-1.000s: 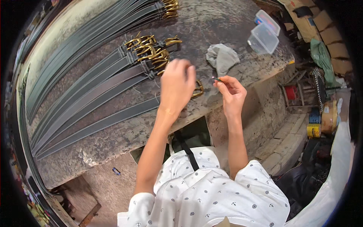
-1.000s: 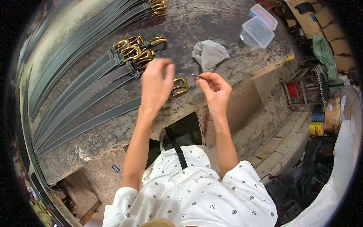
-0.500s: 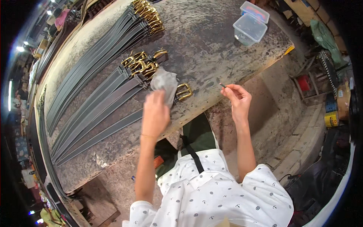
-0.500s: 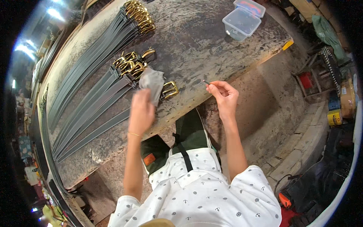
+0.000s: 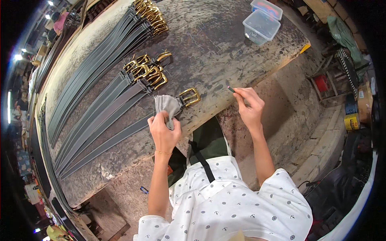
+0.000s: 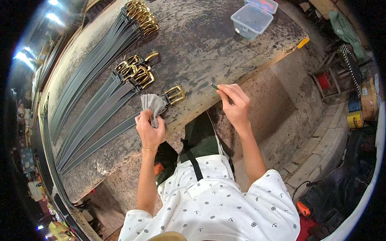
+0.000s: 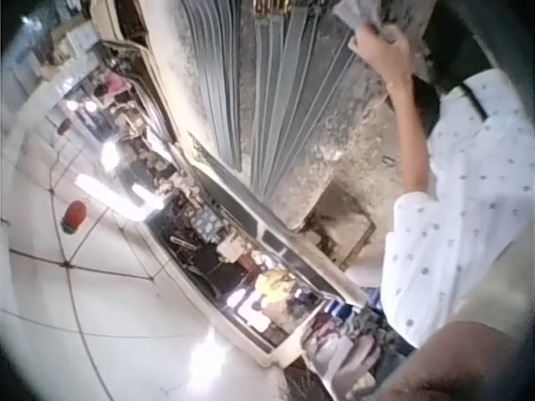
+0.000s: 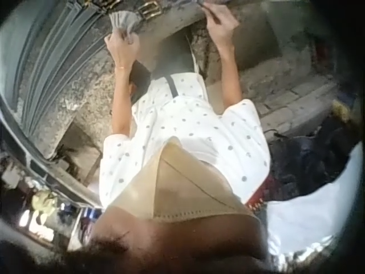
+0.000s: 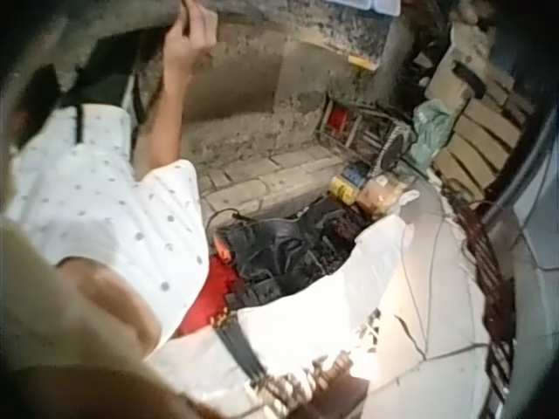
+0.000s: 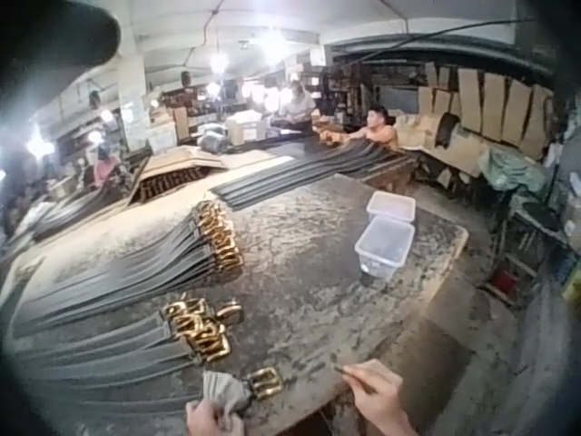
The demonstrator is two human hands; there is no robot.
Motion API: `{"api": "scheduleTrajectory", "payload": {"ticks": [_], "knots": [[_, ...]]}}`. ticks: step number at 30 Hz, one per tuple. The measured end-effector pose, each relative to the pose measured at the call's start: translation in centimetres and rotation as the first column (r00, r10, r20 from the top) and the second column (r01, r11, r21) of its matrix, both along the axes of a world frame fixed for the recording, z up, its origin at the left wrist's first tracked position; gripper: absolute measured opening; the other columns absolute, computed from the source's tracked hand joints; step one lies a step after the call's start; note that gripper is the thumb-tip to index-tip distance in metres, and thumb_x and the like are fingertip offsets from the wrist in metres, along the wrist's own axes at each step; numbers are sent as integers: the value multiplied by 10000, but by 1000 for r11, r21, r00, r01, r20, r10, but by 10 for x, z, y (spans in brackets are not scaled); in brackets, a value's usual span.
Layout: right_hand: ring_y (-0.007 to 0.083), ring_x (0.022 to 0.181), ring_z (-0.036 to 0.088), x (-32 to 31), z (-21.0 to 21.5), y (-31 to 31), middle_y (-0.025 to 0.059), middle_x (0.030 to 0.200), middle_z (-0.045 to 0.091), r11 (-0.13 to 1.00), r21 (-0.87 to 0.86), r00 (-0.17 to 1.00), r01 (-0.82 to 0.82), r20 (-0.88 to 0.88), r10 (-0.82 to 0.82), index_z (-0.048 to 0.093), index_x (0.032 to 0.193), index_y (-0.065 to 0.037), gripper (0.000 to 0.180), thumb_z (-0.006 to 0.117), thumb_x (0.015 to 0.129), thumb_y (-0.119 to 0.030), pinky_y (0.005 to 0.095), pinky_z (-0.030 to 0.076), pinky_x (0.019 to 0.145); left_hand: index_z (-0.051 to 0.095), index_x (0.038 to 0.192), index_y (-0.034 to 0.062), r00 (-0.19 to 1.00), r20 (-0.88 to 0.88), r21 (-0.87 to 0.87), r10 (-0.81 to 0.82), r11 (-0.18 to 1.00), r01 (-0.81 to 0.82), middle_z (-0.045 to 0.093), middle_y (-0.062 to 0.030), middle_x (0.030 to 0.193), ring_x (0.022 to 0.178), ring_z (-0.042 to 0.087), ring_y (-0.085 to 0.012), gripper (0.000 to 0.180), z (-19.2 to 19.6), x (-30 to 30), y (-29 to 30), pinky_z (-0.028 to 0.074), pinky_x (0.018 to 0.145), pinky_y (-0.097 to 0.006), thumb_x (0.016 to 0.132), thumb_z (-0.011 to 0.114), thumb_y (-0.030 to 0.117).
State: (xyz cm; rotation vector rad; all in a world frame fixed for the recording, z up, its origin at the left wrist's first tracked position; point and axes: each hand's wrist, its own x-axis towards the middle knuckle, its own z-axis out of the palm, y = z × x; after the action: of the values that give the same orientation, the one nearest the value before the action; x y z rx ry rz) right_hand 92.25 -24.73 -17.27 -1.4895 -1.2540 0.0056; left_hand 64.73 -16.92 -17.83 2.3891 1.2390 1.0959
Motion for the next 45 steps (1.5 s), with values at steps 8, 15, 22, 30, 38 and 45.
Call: {"api": "scheduleTrajectory", "payload": {"ticks": [8,15,22,30,38,45], "knots": [[261,819,650,2,-9,-2,119,940,704,968,251,976,16,205,-70,696,954,29,158,736,818,96,339,530,678,626,1034,45,997,-53,-29,61,998,-62,610,-124,820,769,562,-310,264,1,2,1,414,784,-391,776,673,73],[285,807,607,4,-25,-4,108,900,673,998,59,948,28,316,-45,674,914,20,128,715,814,89,364,509,696,633,1024,50,998,-6,-33,56,998,-56,580,-114,780,729,539,-299,251,3,5,0,405,767,-397,777,673,78],[287,828,615,-6,-14,-7,112,906,678,995,60,940,84,325,-99,663,892,18,111,711,818,87,371,507,703,632,1006,41,998,11,-23,67,997,-67,575,-121,796,754,534,-310,236,3,5,0,415,754,-403,775,670,66],[113,781,593,-12,-18,-1,24,871,662,997,-22,850,75,-522,-75,672,991,18,78,679,945,-44,261,480,676,606,1012,23,998,-3,-52,70,996,-70,515,-186,1114,1049,493,-384,241,7,3,2,417,916,-468,781,664,52],[63,655,536,19,1,-10,41,796,630,998,34,711,-54,-700,62,533,772,-56,259,728,934,-107,227,421,559,607,1024,26,997,-24,-62,77,995,-79,522,-184,1100,1052,496,-381,239,4,5,3,402,933,-478,796,665,69],[62,517,447,34,-26,-12,45,674,577,934,134,358,-331,-898,256,256,621,-137,581,765,891,-64,244,340,439,614,1028,25,995,-42,-55,94,994,-96,534,-181,1101,1064,501,-381,233,4,7,3,407,945,-485,801,657,58]]}}
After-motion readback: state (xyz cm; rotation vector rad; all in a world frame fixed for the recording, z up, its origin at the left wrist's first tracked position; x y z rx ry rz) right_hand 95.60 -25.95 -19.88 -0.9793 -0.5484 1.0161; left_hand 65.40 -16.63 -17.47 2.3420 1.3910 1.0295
